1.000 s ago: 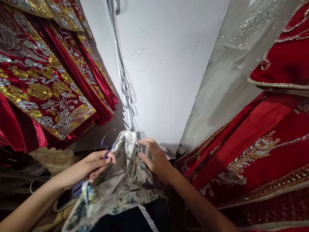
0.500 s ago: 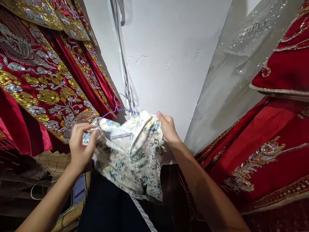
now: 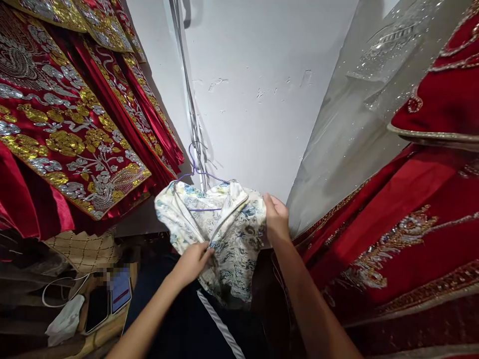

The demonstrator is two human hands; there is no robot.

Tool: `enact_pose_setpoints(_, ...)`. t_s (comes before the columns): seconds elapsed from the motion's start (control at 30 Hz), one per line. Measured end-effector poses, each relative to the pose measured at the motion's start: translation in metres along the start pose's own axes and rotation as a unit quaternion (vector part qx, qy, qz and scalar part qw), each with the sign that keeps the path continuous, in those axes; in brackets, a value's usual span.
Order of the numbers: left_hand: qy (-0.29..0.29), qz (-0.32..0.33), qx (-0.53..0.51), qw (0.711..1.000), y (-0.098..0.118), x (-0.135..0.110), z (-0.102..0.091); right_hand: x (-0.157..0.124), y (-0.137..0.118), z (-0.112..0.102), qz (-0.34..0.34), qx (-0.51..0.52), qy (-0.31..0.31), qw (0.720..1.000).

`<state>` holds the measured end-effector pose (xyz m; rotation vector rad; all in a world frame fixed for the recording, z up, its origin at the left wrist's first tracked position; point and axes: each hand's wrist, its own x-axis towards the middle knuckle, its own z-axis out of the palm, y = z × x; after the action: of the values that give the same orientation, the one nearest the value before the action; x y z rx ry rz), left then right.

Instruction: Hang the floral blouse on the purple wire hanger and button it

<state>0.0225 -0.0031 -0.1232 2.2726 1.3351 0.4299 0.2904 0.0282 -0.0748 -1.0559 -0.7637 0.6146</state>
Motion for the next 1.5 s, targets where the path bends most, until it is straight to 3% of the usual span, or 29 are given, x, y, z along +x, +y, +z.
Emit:
enact_pose_setpoints(0.07, 0.03, -0.021, -0.046, 0.998, 0.002, -0.007, 0.021, -0.012, 0.016, -0.013, -0.051, -0.065, 0.107, 0.991)
enact_pose_setpoints(0.13, 0.051, -0.036, -0.091, 0.994, 0.004, -0.017, 0.034, -0.038, 0.034, -0.023, -0.064, -0.126, 0.16, 0.977)
enact_pose_setpoints(0.17, 0.052, -0.038, -0.108, 0.992, 0.006, -0.022, 0.037, -0.057, 0.043, -0.026, -0.046, -0.146, 0.136, 0.979)
enact_pose_setpoints(0.2, 0.047, -0.035, -0.121, 0.991, 0.007, -0.026, 0.037, -0.079, 0.052, -0.027, -0.02, -0.16, 0.071, 0.984)
enact_pose_setpoints(0.27, 0.03, -0.022, -0.13, 0.991, 0.012, -0.033, 0.033, -0.123, 0.066, -0.022, 0.055, -0.167, -0.139, 0.975)
enact_pose_setpoints(0.3, 0.021, -0.016, -0.126, 0.992, 0.014, -0.035, 0.03, -0.143, 0.072, -0.017, 0.075, -0.167, -0.21, 0.96)
enact_pose_setpoints(0.37, -0.001, -0.009, -0.107, 0.994, 0.017, -0.038, 0.02, -0.169, 0.08, -0.005, 0.074, -0.164, -0.278, 0.943)
enact_pose_setpoints(0.43, -0.021, -0.007, -0.085, 0.996, 0.019, -0.038, 0.009, -0.177, 0.084, 0.005, 0.047, -0.168, -0.295, 0.94)
enact_pose_setpoints(0.6, -0.038, 0.005, -0.064, 0.997, 0.026, -0.039, -0.018, -0.161, 0.08, 0.019, 0.036, -0.156, -0.363, 0.918)
enact_pose_setpoints(0.7, -0.021, 0.008, -0.168, 0.986, 0.034, -0.038, -0.025, -0.16, 0.077, 0.029, 0.045, -0.159, -0.357, 0.919)
enact_pose_setpoints(0.77, -0.011, -0.001, -0.31, 0.951, 0.038, -0.034, -0.028, -0.164, 0.078, 0.036, 0.039, -0.161, -0.317, 0.934)
enact_pose_setpoints(0.87, 0.033, -0.026, -0.501, 0.865, 0.042, -0.018, -0.044, -0.169, 0.084, 0.042, 0.035, -0.165, -0.285, 0.944)
enact_pose_setpoints(0.93, 0.092, -0.024, -0.562, 0.822, 0.044, 0.0, -0.065, -0.171, 0.09, 0.039, 0.037, -0.176, -0.278, 0.944)
enact_pose_setpoints(1.0, 0.137, -0.001, -0.579, 0.804, 0.049, 0.02, -0.089, -0.169, 0.094, 0.031, 0.033, -0.185, -0.266, 0.945)
enact_pose_setpoints(1.13, 0.148, 0.05, -0.574, 0.804, 0.07, 0.055, -0.134, -0.16, 0.096, 0.003, 0.027, -0.203, -0.286, 0.936)
enact_pose_setpoints(1.23, 0.161, 0.075, -0.546, 0.819, 0.084, 0.064, -0.153, -0.146, 0.09, -0.019, 0.037, -0.22, -0.336, 0.915)
enact_pose_setpoints(1.37, 0.139, 0.101, -0.49, 0.854, 0.09, 0.053, -0.149, -0.118, 0.063, -0.024, 0.015, -0.247, -0.373, 0.894)
enact_pose_setpoints(1.5, 0.124, 0.118, -0.422, 0.89, 0.088, 0.038, -0.129, -0.077, 0.005, 0.018, -0.051, -0.22, -0.351, 0.909)
